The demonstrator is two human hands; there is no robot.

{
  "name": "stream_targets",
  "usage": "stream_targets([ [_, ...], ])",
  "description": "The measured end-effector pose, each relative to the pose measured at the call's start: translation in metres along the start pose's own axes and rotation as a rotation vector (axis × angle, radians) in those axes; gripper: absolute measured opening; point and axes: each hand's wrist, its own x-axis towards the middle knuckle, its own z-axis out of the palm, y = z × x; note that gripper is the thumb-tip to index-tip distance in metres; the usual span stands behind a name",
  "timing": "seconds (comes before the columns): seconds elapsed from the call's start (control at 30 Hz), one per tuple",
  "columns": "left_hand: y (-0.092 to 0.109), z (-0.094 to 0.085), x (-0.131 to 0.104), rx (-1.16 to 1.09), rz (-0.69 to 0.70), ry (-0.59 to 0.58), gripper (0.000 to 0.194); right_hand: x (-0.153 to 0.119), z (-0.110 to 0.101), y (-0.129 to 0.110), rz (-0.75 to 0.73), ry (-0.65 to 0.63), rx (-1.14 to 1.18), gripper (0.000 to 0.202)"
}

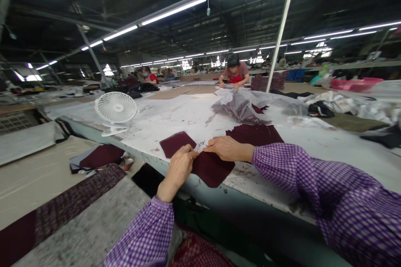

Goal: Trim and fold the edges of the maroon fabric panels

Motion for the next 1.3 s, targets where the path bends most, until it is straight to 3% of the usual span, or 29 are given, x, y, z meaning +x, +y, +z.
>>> stream_targets([
  [0.3,0.002,-0.013,-0.012,-0.077,-0.185,0.049,0.020,0.002,-0.003,-0.003,-0.035,-0.034,-0.032,0.047],
  [0.77,-0.007,-0.011,-0.026,-0.040,-0.051,0.052,0.027,0.004,-0.019,-0.013,-0.071,-0.126,-0.100,0.056],
  [0.87,-0.008,-0.012,-0.025,-0.056,-0.049,0.047,0.028,0.008,-0.022,-0.005,-0.071,-0.130,-0.064,0.056],
  [0.97,-0.007,-0.012,-0.023,-0.054,-0.054,0.043,0.028,0.015,-0.025,0.008,0.018,-0.146,0.056,0.046],
  [1.13,-0.006,-0.013,-0.017,-0.026,-0.051,0.007,0.027,0.019,-0.029,0.011,0.144,0.030,0.157,0.034],
  [1.3,-0.016,-0.017,-0.013,-0.128,-0.041,-0.017,0.028,0.018,-0.035,0.017,0.231,0.038,0.384,0.030],
])
